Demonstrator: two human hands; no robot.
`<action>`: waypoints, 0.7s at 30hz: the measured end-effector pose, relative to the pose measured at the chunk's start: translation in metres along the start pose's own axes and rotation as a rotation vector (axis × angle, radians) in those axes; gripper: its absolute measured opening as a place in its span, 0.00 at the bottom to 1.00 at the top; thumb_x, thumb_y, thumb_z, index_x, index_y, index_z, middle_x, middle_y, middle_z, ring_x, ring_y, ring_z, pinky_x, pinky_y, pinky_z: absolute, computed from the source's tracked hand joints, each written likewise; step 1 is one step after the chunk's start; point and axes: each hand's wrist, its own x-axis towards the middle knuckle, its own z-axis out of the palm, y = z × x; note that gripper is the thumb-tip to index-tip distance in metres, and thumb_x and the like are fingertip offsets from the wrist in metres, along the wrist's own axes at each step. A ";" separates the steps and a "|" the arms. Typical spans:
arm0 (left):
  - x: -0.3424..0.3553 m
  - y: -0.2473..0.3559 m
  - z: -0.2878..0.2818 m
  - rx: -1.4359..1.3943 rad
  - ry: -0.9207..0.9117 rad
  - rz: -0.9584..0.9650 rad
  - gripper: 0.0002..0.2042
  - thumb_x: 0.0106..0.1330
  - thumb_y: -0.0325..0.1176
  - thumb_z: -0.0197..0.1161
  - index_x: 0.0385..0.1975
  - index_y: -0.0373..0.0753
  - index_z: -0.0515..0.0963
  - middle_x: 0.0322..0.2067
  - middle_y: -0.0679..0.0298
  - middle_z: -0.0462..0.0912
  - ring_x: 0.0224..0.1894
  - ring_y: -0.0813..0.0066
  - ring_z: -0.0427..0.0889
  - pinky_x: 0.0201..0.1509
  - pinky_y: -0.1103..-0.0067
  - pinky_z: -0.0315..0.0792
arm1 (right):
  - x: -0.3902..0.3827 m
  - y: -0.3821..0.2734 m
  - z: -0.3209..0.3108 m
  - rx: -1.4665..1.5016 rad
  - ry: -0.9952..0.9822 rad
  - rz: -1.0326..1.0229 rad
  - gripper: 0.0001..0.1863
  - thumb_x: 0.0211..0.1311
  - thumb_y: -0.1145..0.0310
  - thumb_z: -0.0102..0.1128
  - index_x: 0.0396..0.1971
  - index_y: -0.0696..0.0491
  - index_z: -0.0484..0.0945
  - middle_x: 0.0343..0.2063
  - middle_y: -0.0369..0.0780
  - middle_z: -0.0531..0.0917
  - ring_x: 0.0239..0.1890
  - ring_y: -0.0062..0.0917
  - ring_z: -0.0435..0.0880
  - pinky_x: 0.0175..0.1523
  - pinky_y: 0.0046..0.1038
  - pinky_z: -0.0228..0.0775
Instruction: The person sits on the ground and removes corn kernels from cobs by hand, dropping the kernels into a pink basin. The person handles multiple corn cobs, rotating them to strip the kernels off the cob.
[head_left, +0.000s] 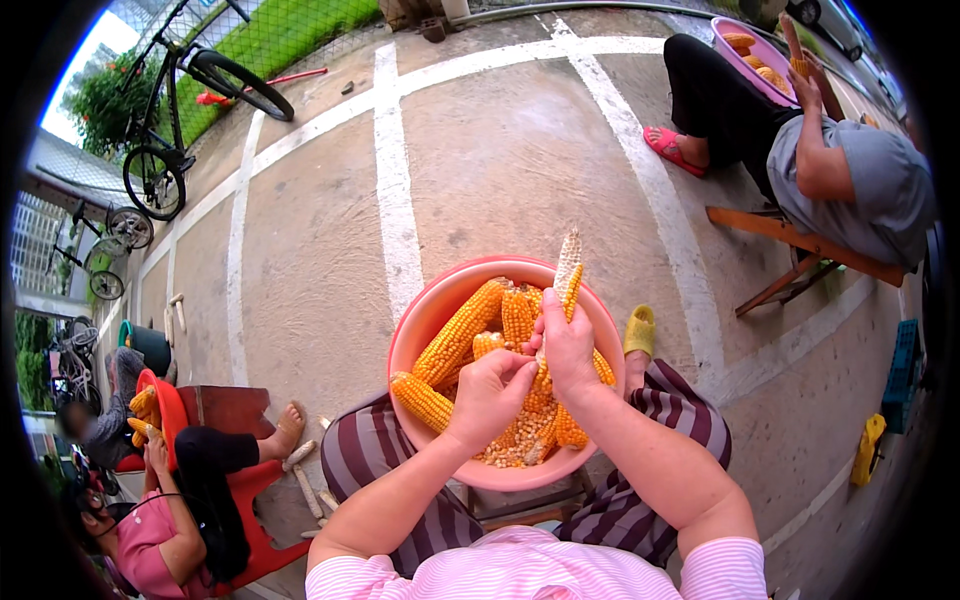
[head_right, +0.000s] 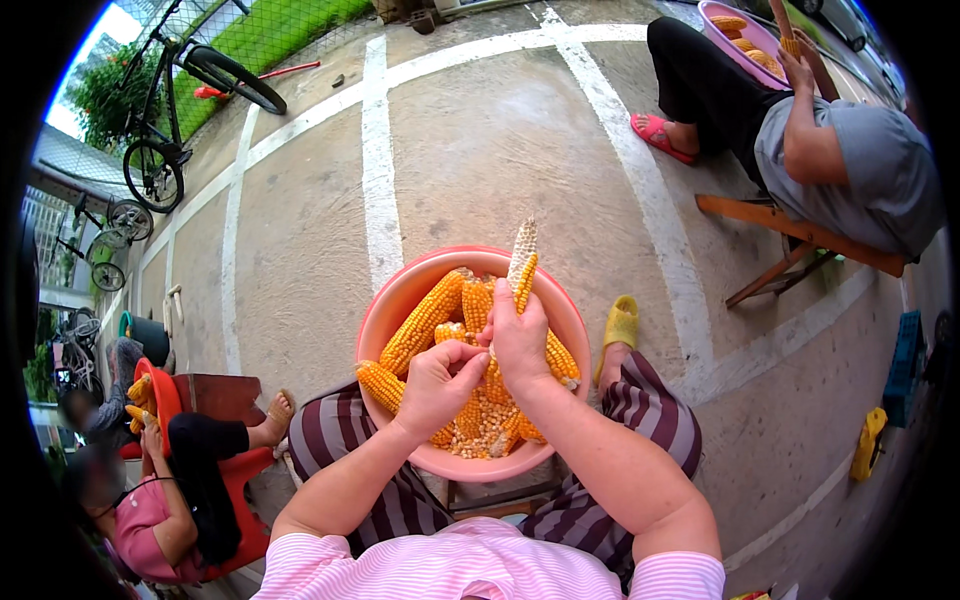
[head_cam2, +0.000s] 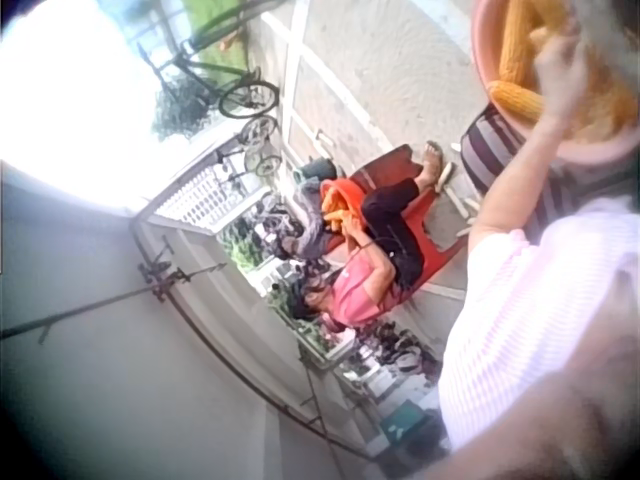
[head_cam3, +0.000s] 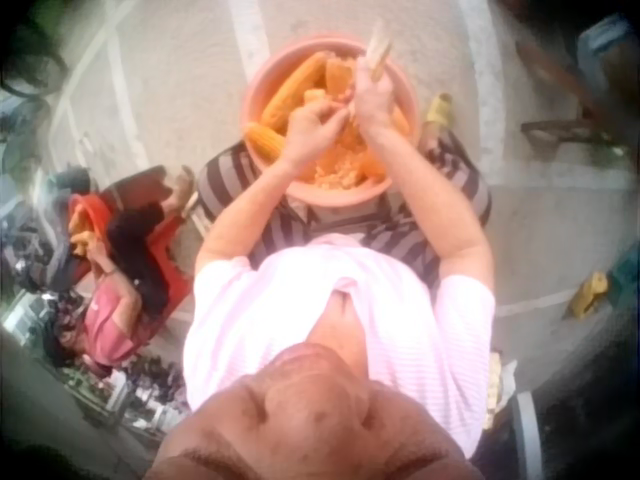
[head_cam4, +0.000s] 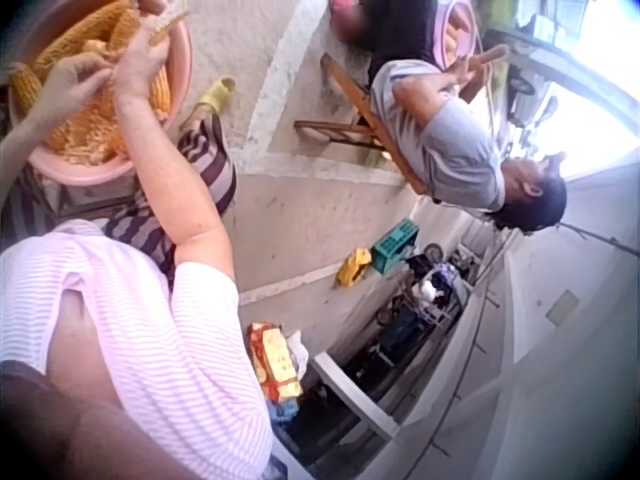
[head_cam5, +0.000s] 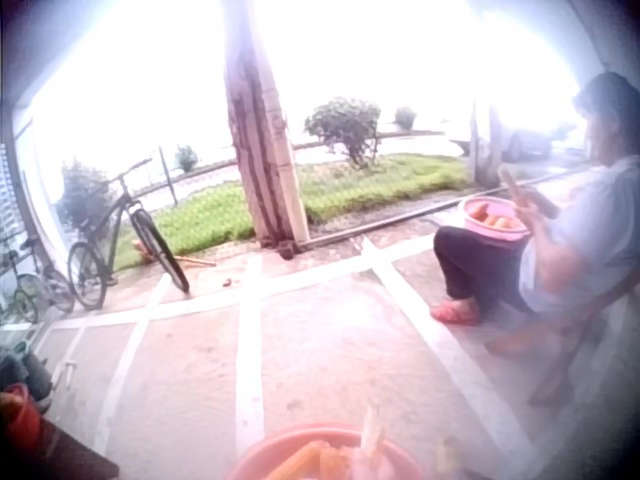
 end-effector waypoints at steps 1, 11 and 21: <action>-0.001 -0.002 0.000 0.054 0.019 0.017 0.06 0.69 0.27 0.64 0.36 0.29 0.83 0.27 0.65 0.85 0.30 0.85 0.81 0.35 0.83 0.76 | -0.002 0.001 0.001 -0.004 0.000 0.012 0.17 0.74 0.55 0.54 0.36 0.55 0.71 0.21 0.32 0.73 0.18 0.14 0.73 0.22 0.20 0.71; 0.010 0.009 -0.025 -0.377 -0.092 -0.211 0.07 0.72 0.29 0.61 0.38 0.32 0.81 0.33 0.65 0.84 0.36 0.80 0.84 0.40 0.80 0.83 | -0.002 -0.013 0.007 0.191 -0.160 0.089 0.20 0.73 0.50 0.53 0.39 0.55 0.71 0.23 0.32 0.73 0.21 0.14 0.73 0.26 0.20 0.74; 0.016 0.009 -0.056 -0.443 -0.349 -0.320 0.11 0.65 0.27 0.69 0.46 0.34 0.80 0.47 0.63 0.82 0.46 0.76 0.84 0.49 0.76 0.85 | -0.004 -0.014 0.008 0.229 -0.200 0.113 0.21 0.73 0.50 0.54 0.39 0.56 0.71 0.23 0.32 0.73 0.21 0.14 0.74 0.27 0.22 0.77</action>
